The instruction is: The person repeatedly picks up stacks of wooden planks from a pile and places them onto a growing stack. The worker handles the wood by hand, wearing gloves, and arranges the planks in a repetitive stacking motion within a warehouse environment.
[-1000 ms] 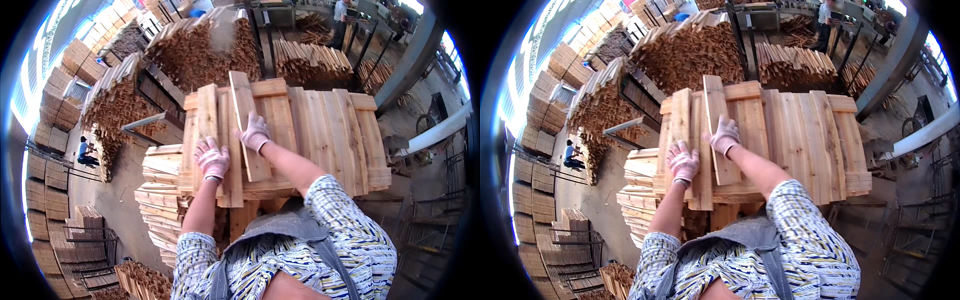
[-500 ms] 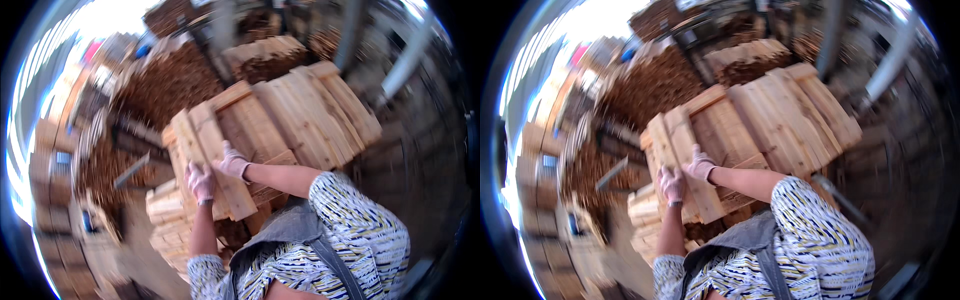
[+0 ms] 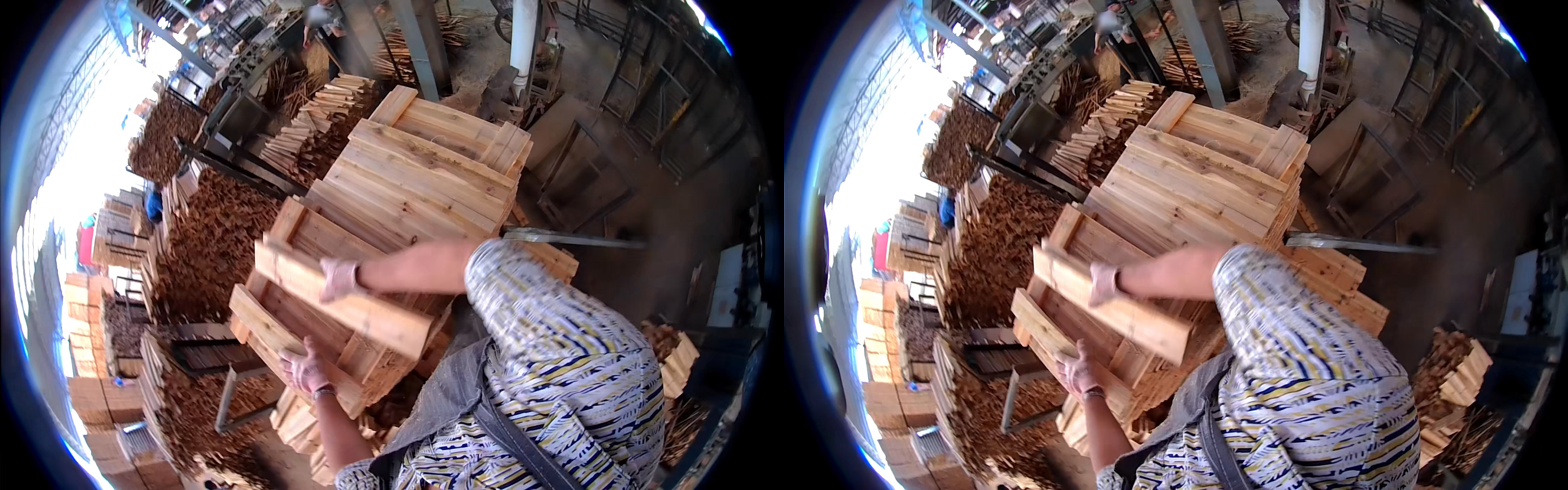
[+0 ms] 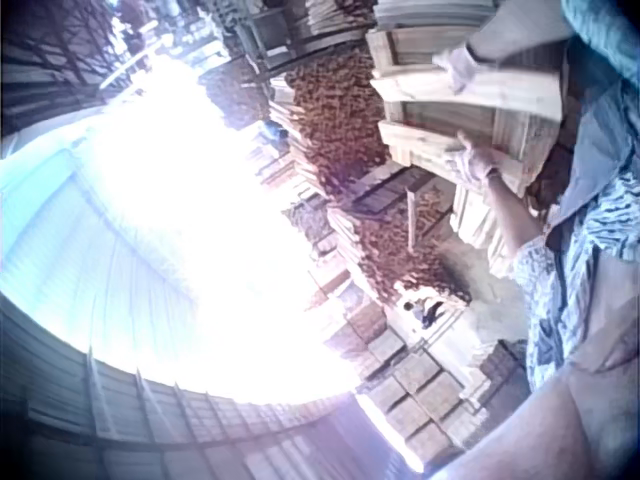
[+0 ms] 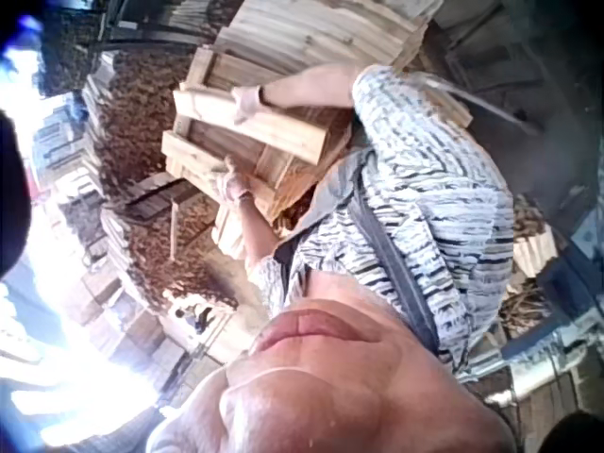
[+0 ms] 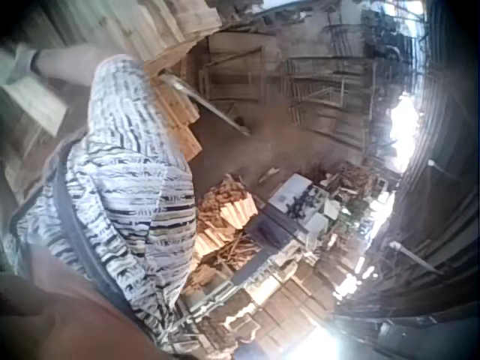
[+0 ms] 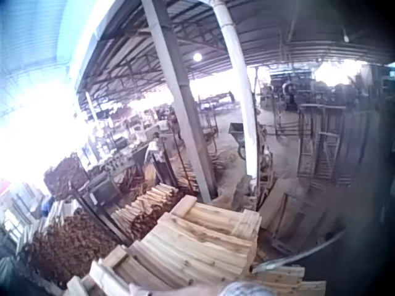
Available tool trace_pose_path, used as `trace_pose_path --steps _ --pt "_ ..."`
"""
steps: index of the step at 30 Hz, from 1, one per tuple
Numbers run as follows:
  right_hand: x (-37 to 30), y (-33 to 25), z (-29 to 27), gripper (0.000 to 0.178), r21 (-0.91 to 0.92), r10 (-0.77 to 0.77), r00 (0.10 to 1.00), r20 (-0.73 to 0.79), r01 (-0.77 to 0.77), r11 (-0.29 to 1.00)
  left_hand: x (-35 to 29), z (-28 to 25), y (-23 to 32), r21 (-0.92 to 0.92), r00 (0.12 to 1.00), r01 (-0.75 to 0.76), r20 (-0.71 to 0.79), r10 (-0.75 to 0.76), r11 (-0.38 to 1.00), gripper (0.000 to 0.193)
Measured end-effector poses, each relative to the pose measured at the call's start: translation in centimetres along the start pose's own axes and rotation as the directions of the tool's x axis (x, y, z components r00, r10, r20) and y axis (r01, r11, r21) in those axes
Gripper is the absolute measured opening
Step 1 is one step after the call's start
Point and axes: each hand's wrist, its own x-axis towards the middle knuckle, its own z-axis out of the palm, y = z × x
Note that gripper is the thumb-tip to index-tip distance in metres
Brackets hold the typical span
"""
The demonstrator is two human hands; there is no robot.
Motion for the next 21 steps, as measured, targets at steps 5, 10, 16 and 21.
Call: trace_pose_path --steps 5,10,16,21 --pt "-4.2 4.6 -14.2 0.092 -0.410 -0.104 0.983 -0.153 0.032 0.911 1.3 0.5 0.5 -0.052 1.000 0.017 0.017 -0.016 0.999 0.095" --pt "-9.3 7.4 -18.5 0.070 -0.806 -0.104 0.940 -0.325 -0.218 0.550 0.8 0.7 -0.7 -0.066 0.998 0.056 -0.013 -0.057 0.996 0.090" --pt "-7.7 11.5 -23.1 0.084 -0.652 0.153 0.959 -0.240 -0.276 0.706 0.2 -0.4 0.5 -0.037 0.998 0.064 -0.009 -0.064 0.997 0.091" --pt "-5.8 17.4 -28.0 0.090 -0.063 0.066 0.997 -0.040 -0.068 0.996 1.0 0.5 0.3 0.025 0.999 0.036 -0.032 -0.035 0.999 0.091"
